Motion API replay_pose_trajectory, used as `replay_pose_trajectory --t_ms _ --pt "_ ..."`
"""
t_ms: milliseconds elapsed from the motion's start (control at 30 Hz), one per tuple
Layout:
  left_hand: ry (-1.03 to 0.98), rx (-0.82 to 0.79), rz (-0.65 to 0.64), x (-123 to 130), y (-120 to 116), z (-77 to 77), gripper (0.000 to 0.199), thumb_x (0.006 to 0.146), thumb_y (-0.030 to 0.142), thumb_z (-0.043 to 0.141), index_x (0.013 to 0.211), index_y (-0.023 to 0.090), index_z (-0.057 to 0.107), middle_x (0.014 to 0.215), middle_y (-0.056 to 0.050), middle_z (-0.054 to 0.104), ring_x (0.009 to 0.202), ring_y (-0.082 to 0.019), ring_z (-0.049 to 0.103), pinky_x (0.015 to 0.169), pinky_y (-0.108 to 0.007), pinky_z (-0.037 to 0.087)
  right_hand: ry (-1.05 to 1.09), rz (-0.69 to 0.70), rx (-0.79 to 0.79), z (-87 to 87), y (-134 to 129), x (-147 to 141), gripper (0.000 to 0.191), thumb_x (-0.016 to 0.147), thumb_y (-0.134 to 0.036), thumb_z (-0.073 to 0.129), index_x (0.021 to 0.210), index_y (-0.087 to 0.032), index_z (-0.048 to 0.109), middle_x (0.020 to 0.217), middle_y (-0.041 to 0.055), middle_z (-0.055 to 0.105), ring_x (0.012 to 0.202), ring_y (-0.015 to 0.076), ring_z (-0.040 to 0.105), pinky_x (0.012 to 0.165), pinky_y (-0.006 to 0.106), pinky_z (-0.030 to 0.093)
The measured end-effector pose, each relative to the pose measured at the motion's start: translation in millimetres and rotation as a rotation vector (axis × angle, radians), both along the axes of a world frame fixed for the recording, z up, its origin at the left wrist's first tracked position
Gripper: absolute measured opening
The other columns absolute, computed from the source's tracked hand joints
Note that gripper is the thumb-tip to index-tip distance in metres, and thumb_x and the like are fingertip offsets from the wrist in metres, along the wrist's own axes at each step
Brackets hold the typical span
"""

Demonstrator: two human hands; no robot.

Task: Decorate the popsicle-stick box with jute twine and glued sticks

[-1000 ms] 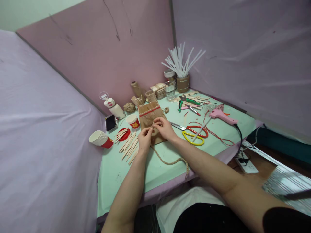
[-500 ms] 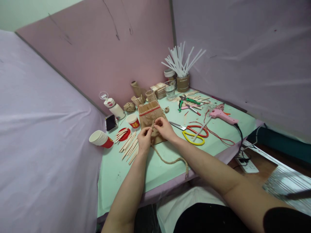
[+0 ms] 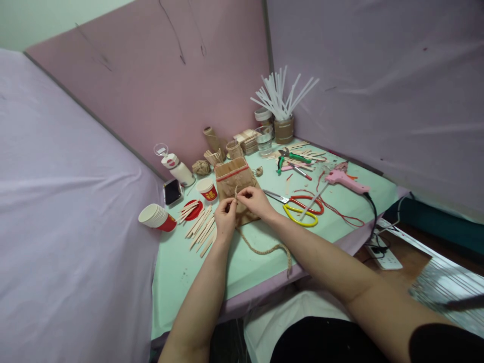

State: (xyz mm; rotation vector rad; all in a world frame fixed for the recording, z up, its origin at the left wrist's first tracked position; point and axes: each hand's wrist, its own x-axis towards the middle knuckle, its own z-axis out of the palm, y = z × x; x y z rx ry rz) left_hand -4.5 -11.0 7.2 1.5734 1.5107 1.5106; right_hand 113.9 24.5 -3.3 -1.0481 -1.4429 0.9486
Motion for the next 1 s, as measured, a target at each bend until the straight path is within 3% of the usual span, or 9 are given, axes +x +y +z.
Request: replay_pose_trajectory --t_ms 200,267,333,433,567,700,900,1000 --pt "-0.113 -0.038 0.003 1 2 -0.6 0.013 0.073 0.028 0.061 0.073 0.015 0.064 0.071 0.000 0.061 0.069 -0.011 0.054 0.065 -0.021 0.040 -0.071 0.033 0.007 13.1 -7 2 0.009 0.072 -0.023 0.059 0.070 -0.016 0.064 0.072 0.0012 0.065 0.066 0.0120 0.056 0.063 0.023 0.042" --pt "-0.258 -0.092 -0.005 1 3 0.3 0.008 0.071 0.022 0.062 0.068 0.014 0.062 0.066 0.001 0.059 0.060 -0.008 0.049 0.058 -0.019 0.038 -0.096 0.056 0.039 16.9 -9 3 0.007 0.072 -0.021 0.059 0.069 -0.016 0.063 0.072 0.0013 0.063 0.066 0.0116 0.055 0.063 0.023 0.041" --pt "-0.524 -0.246 -0.085 -1 5 2.7 0.009 0.070 0.018 0.061 0.064 0.013 0.057 0.055 0.004 0.050 0.048 -0.005 0.040 0.047 -0.017 0.031 -0.096 0.084 0.109 19.6 -12 4 0.007 0.074 -0.019 0.058 0.069 -0.016 0.061 0.074 0.0015 0.061 0.069 0.0117 0.054 0.065 0.023 0.041" --pt "-0.953 -0.575 -0.308 -6 6 8.7 0.010 0.071 0.013 0.058 0.063 0.013 0.051 0.050 0.006 0.040 0.041 -0.003 0.032 0.039 -0.016 0.024 -0.073 0.142 0.275 21.2 -15 4 0.007 0.078 -0.018 0.054 0.072 -0.016 0.059 0.079 0.0019 0.057 0.075 0.0125 0.053 0.070 0.025 0.042" --pt "-1.196 -0.761 -0.418 -13 6 15.4 0.011 0.074 0.010 0.051 0.063 0.013 0.049 0.052 0.003 0.042 0.040 -0.003 0.033 0.036 -0.015 0.024 -0.051 0.206 0.410 21.4 -17 5 0.010 0.082 -0.018 0.050 0.078 -0.017 0.059 0.084 0.0032 0.053 0.081 0.0137 0.051 0.077 0.028 0.041" --pt "-1.125 -0.690 -0.392 -10 5 14.6 0.009 0.072 0.011 0.056 0.064 0.012 0.051 0.053 0.004 0.043 0.041 -0.002 0.033 0.036 -0.013 0.023 -0.039 0.192 0.341 22.2 -18 4 0.009 0.082 -0.020 0.051 0.078 -0.017 0.059 0.086 0.0034 0.054 0.080 0.0135 0.051 0.074 0.027 0.041" --pt "-0.697 -0.256 -0.147 1 4 6.9 0.012 0.064 0.018 0.069 0.069 0.011 0.060 0.052 0.005 0.044 0.045 -0.002 0.034 0.039 -0.013 0.023 -0.019 0.088 0.081 21.6 -13 4 0.013 0.074 -0.029 0.061 0.073 -0.016 0.059 0.075 0.0010 0.059 0.069 0.0118 0.051 0.065 0.025 0.040" --pt "-0.754 -0.311 -0.175 -1 5 6.5 0.012 0.065 0.018 0.068 0.066 0.011 0.059 0.054 0.005 0.046 0.045 -0.001 0.034 0.039 -0.013 0.023 -0.007 0.114 0.091 20.8 -11 4 0.007 0.074 -0.023 0.060 0.072 -0.016 0.060 0.076 0.0010 0.060 0.072 0.0125 0.052 0.067 0.025 0.041"
